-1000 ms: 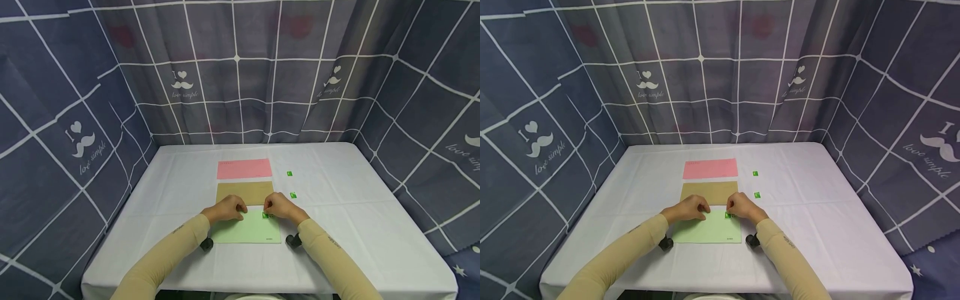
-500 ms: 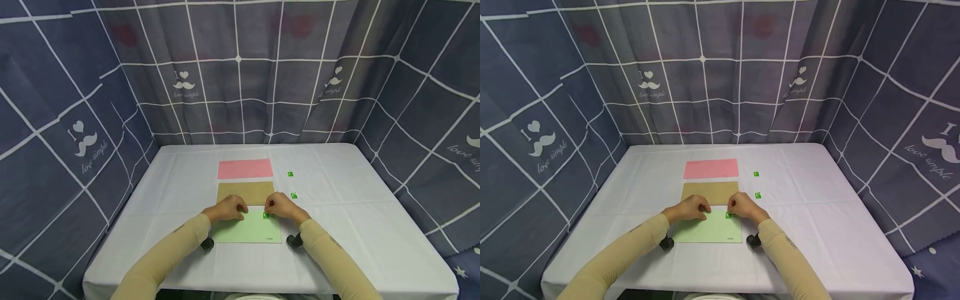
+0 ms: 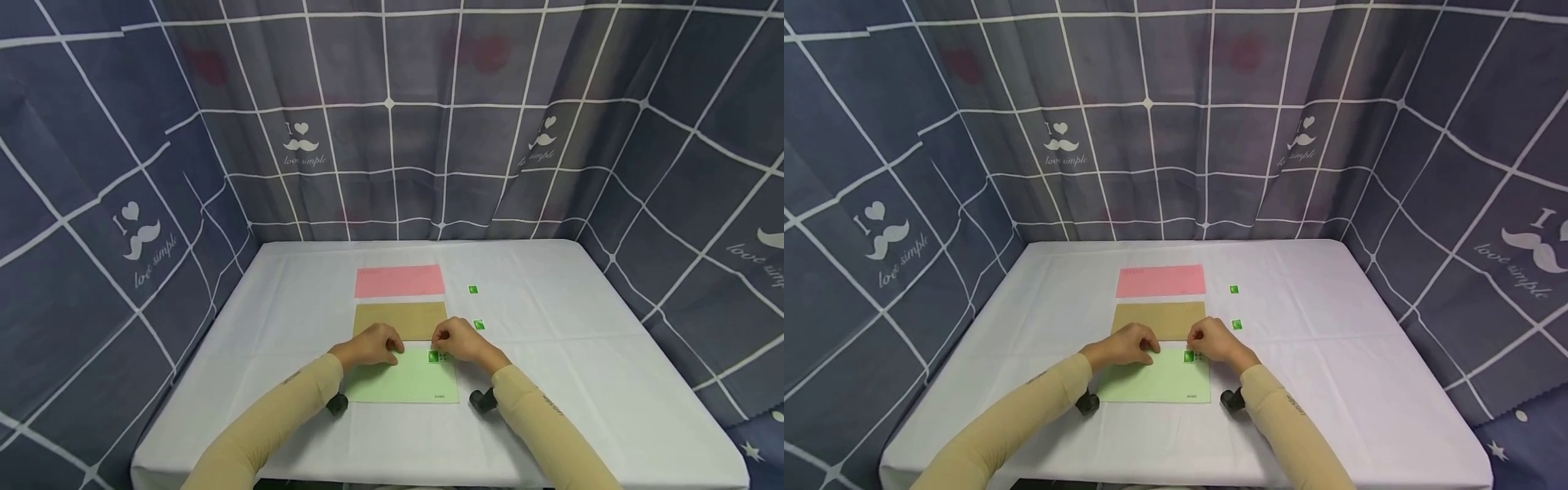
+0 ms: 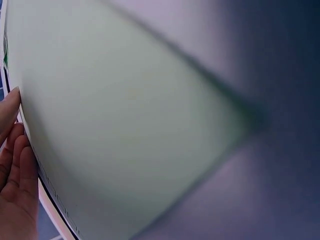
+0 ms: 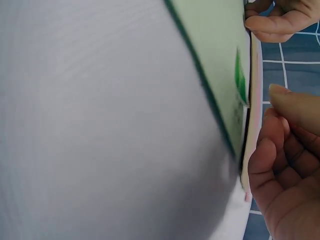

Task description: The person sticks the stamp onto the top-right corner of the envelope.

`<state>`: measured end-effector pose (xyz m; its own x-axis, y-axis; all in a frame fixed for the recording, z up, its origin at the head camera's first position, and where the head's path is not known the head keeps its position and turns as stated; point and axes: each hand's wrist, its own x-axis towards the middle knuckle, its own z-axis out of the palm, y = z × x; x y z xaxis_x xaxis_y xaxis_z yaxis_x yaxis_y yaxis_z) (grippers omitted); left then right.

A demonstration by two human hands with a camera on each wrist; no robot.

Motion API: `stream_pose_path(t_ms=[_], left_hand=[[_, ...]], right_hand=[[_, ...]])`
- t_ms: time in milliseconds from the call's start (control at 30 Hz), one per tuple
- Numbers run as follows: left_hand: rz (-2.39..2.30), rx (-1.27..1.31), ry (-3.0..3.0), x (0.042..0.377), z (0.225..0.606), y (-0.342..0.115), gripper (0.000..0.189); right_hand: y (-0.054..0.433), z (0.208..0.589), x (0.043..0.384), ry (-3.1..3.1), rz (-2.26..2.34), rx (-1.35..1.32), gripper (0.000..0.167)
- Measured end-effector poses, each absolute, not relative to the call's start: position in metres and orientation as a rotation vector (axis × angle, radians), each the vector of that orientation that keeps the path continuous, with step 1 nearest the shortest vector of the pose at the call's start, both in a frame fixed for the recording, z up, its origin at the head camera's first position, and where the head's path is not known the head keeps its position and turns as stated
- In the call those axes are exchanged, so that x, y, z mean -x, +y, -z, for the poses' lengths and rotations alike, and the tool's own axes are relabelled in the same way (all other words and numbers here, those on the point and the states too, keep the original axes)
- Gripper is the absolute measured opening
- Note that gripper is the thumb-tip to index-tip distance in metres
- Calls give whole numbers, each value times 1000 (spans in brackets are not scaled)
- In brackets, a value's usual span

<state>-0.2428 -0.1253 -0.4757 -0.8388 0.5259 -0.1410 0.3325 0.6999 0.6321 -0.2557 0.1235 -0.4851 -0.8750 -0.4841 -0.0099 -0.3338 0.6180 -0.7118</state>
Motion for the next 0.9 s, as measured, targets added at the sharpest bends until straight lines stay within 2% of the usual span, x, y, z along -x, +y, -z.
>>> stream_pose_path(t_ms=[333, 900], left_hand=[[-884, -704, 2597, 244, 476, -125, 18], [-881, -678, 2576, 244, 476, -126, 18]], right_hand=[[126, 473, 247, 2667, 1027, 808, 8], [129, 467, 222, 2695, 684, 1080, 20]])
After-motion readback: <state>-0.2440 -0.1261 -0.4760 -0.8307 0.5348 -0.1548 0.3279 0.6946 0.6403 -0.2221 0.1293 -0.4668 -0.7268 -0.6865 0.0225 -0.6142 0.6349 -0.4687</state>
